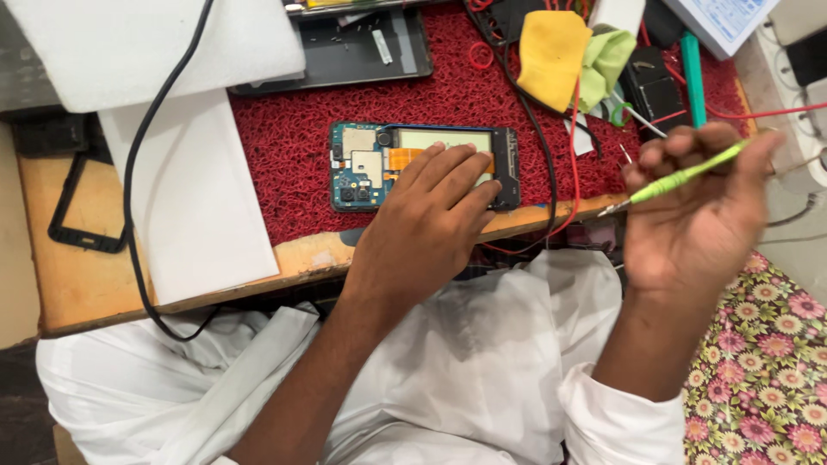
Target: The person uses tweezers to adjust a ribbon cable and then uses a screwdriver to remove screws from the frame of a disassembled smartphone. The person works on the phone's internal components on a red mat.
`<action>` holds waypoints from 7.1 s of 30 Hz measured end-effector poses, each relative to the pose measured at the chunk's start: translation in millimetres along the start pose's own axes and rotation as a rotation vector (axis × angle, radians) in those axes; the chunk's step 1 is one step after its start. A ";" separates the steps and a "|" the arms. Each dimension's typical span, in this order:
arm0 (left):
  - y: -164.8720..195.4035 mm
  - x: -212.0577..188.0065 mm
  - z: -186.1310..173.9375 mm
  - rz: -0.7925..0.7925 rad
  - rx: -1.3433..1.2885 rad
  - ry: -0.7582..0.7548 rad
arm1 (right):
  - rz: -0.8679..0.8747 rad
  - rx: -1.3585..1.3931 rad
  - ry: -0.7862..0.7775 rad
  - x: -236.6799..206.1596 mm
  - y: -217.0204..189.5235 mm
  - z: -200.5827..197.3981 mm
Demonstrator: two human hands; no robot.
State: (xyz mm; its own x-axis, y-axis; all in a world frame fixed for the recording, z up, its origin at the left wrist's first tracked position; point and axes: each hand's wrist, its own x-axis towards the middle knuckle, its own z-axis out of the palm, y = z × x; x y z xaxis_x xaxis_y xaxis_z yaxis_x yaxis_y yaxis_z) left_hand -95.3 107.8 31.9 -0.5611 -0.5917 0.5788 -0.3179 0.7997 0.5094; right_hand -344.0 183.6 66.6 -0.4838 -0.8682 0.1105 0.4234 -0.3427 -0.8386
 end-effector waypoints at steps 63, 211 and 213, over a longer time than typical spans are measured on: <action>-4.6 -2.2 4.6 0.175 0.225 -0.068 | -0.494 -1.284 -0.573 -7.1 0.9 70.7; 11.6 -13.0 -32.7 0.050 0.060 0.075 | -0.329 -0.775 -0.436 80.1 92.4 126.7; 11.7 -12.0 -33.0 0.049 0.064 0.074 | -0.322 -0.747 -0.437 79.3 92.9 125.7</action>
State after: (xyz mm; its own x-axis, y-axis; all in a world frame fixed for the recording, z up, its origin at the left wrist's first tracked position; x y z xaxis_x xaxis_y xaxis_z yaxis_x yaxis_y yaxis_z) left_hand -67.0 120.9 51.9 -0.5196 -0.5561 0.6486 -0.3413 0.8311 0.4391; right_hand -246.8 37.9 64.6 -0.0961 -0.8817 0.4619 -0.3595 -0.4020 -0.8421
